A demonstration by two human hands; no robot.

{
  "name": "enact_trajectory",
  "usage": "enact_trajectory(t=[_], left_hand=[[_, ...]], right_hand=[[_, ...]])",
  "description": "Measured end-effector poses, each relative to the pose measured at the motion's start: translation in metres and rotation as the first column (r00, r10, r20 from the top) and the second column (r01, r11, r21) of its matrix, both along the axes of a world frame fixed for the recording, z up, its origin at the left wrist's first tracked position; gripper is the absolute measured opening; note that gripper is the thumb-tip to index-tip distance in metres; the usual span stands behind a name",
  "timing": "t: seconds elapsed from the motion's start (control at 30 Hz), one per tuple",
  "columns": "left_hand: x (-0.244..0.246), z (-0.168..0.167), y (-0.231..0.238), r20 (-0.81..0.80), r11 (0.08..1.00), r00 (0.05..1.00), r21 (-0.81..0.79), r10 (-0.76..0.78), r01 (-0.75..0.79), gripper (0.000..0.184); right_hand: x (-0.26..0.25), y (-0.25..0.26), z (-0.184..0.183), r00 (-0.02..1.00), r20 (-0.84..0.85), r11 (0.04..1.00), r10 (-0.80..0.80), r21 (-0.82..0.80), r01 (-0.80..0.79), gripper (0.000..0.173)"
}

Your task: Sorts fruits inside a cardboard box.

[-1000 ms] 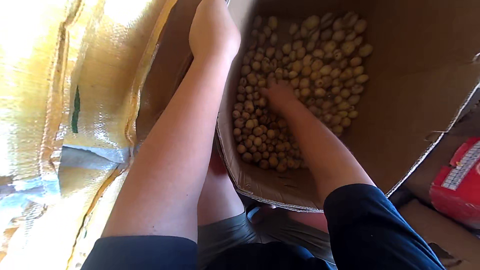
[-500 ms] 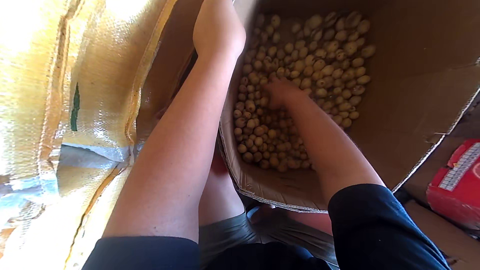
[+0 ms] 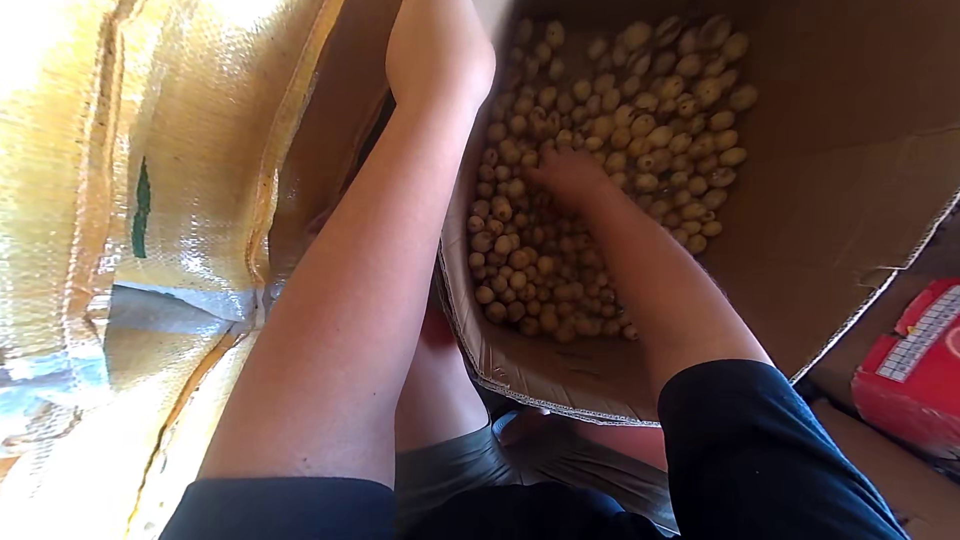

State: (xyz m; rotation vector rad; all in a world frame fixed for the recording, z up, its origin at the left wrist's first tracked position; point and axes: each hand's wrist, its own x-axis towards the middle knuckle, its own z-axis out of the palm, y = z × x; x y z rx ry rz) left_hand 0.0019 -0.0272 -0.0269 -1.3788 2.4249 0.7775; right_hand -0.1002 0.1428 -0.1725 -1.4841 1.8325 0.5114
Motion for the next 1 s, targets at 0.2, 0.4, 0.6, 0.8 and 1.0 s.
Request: enact_trajectory(t=[0.2, 0.4, 0.6, 0.8, 1.0], left_hand=[[0.000, -0.002, 0.000, 0.009, 1.000, 1.000, 0.000, -0.010, 0.010, 0.034], [0.000, 0.000, 0.000, 0.001, 1.000, 1.000, 0.006, 0.000, -0.001, 0.033], [0.000, -0.001, -0.001, 0.007, 1.000, 1.000, 0.005, -0.011, 0.011, 0.032], [0.000, 0.000, -0.001, 0.003, 1.000, 1.000, 0.003, -0.011, 0.011, 0.032], [0.000, 0.000, 0.000, -0.009, 1.000, 1.000, 0.010, -0.003, 0.003, 0.034]], right_hand=[[0.001, 0.003, -0.005, 0.999, 0.010, 0.998, 0.040, -0.039, -0.040, 0.060], [0.000, -0.003, -0.004, 1.000, 0.010, 1.000, 0.013, -0.012, -0.013, 0.054], [-0.001, -0.005, -0.003, 1.000, 0.015, 1.000, -0.025, -0.012, 0.025, 0.055], [-0.003, -0.005, 0.004, 0.998, 0.037, 0.998, -0.051, -0.025, 0.052, 0.063], [-0.004, -0.015, 0.024, 0.996, 0.063, 0.997, -0.071, 0.029, 0.069, 0.067]])
